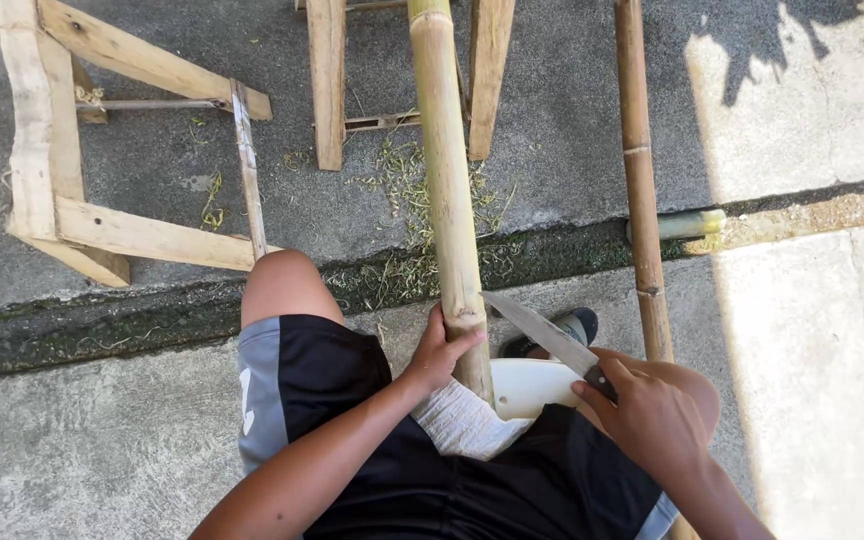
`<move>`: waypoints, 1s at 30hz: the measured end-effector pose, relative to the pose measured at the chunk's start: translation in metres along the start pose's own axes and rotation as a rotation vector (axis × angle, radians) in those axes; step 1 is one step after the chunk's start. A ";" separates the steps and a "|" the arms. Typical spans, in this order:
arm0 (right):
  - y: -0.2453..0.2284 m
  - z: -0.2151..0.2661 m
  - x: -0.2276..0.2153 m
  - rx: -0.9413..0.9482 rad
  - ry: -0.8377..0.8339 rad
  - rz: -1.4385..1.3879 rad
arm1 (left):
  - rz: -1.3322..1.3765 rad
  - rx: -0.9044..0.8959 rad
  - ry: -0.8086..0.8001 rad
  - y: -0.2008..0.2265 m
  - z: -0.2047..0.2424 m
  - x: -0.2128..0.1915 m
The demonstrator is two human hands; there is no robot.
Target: Scraping the outer green layer from a bamboo pole using a knife.
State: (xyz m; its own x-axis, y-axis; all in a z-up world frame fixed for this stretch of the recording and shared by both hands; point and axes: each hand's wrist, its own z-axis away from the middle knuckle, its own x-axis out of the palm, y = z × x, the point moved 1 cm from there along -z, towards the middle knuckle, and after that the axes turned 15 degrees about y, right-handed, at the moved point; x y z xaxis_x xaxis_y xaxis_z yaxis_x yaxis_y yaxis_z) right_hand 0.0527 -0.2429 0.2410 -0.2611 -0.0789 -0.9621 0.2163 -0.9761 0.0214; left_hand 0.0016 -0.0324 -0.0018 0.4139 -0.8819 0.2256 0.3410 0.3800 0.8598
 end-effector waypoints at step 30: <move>0.041 -0.068 0.019 -0.313 -0.045 0.325 | -0.002 0.098 0.245 0.028 0.017 0.029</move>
